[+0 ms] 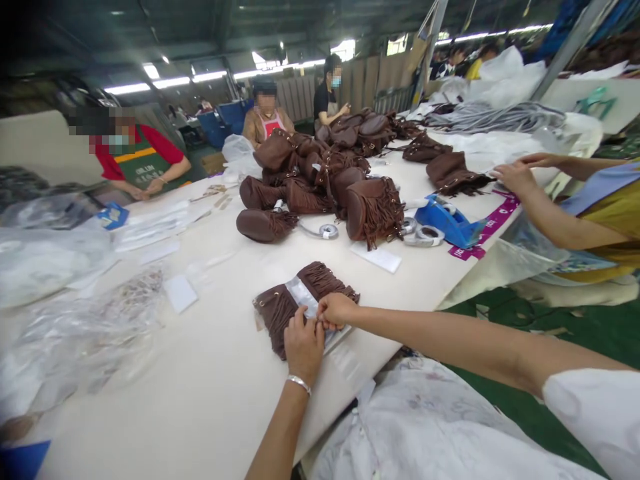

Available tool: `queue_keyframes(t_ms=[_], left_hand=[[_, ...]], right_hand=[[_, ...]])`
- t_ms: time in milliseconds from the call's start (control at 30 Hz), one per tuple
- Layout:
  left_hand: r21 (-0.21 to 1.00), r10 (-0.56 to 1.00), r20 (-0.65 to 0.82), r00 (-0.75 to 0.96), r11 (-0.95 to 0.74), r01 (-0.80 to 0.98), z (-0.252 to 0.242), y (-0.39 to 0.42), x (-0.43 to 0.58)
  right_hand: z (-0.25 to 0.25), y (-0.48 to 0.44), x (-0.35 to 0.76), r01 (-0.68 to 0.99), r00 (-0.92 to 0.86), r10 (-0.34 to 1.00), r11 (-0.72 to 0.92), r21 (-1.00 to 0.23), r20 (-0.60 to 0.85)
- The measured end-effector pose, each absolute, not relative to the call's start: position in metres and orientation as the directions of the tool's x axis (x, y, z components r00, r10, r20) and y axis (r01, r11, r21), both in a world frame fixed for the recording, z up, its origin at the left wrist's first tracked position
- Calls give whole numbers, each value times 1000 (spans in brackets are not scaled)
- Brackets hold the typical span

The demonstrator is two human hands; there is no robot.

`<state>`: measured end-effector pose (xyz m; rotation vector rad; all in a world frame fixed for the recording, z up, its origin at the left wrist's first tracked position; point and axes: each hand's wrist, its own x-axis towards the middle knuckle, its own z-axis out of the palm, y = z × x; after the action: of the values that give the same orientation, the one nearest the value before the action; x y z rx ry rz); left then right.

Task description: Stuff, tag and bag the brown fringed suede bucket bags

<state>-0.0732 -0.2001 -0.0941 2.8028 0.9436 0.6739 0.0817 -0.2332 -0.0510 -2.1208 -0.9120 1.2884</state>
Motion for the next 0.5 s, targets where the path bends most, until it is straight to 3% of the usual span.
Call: queue_keyframes(t_ms=[367,500], left_hand=[[314,583,395,710,-812,492,-94,-199,-82],[482,648,341,681,-743,465,-91,-200,-81]], right_hand=[[-36,-217,60,501,480,653,-752,-427,-586],[-40,-210,63,512,434,642,-753,-413,-632]])
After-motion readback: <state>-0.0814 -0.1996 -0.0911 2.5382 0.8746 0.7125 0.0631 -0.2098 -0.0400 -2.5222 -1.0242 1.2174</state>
